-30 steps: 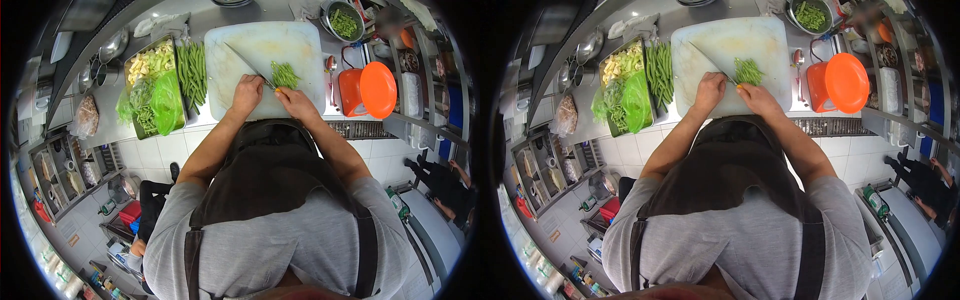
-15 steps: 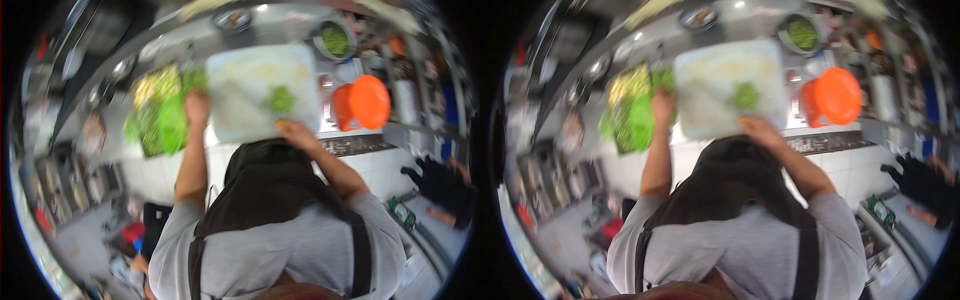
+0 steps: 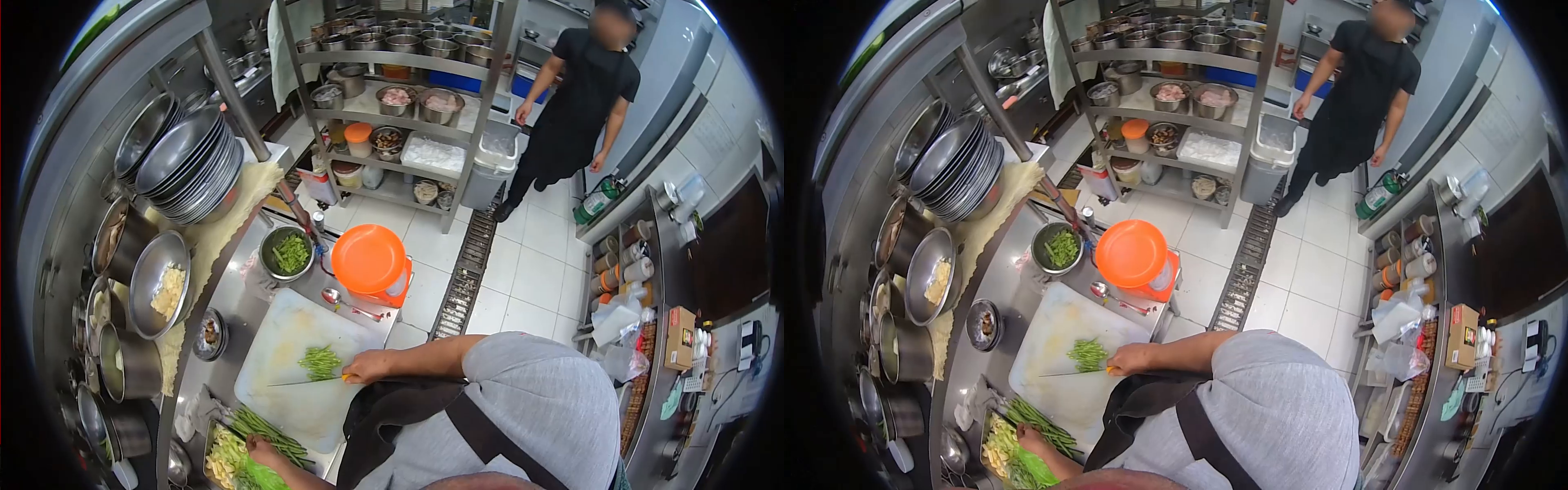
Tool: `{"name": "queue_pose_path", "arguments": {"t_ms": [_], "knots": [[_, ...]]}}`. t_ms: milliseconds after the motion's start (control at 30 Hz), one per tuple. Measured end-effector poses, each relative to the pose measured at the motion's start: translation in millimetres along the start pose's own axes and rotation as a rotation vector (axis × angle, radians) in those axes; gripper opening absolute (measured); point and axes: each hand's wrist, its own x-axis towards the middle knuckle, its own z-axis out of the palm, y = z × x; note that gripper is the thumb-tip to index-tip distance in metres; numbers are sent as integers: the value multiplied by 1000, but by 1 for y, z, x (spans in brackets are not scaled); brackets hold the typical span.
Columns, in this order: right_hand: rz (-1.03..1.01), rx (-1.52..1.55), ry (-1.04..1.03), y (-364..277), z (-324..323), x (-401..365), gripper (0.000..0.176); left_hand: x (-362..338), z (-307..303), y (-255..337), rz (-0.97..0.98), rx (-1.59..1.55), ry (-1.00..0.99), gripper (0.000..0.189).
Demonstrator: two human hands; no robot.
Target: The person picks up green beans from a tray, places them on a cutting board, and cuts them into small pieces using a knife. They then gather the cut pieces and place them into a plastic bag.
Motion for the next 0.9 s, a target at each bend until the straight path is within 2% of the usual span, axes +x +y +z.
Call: {"name": "queue_pose_path", "arguments": {"t_ms": [67,100,167,200,233,300,333,433,467,500,533,600,633,700,733,800,900], "knots": [[-6,-5,-1,-4,0,-2,40,-24,2,25,2,-183,19,32],[-4,-4,-7,-3,-1,-3,40,-24,4,19,16,-279,-61,34],[1,-40,-11,-3,0,-3,38,-81,5,73,-14,-292,-104,37],[4,-62,15,-1,3,-3,37,-90,14,77,-18,-448,-153,40],[-4,-76,26,1,8,0,37,-100,12,78,-66,-371,-286,43],[-109,-104,21,1,8,5,27,-135,19,107,-84,-418,-377,44],[-49,-164,-35,0,14,12,27,-144,26,111,-97,-441,-414,46],[-249,-292,126,-7,22,24,39,-174,46,152,-95,-425,-510,45],[-213,-329,144,-3,29,28,46,-180,54,155,-74,-490,-555,43],[-142,-303,166,-17,23,24,47,-185,58,159,-66,-535,-582,41],[-241,-286,284,-18,18,20,41,-191,66,163,-47,-592,-639,40],[-313,-4,558,-45,-6,4,23,-202,74,167,-31,-642,-644,38],[-312,-9,558,-58,-19,-4,23,-204,77,169,-7,-694,-663,37],[-17,378,467,-76,-40,-23,21,-213,79,175,-54,-690,-704,36],[-7,364,490,-81,-47,-32,21,-218,83,178,-104,-680,-742,36],[-62,373,495,-90,-53,-45,22,-218,95,178,-74,-678,-808,36],[-14,404,518,-91,-53,-56,22,-218,113,202,-43,-611,-826,38]]}}
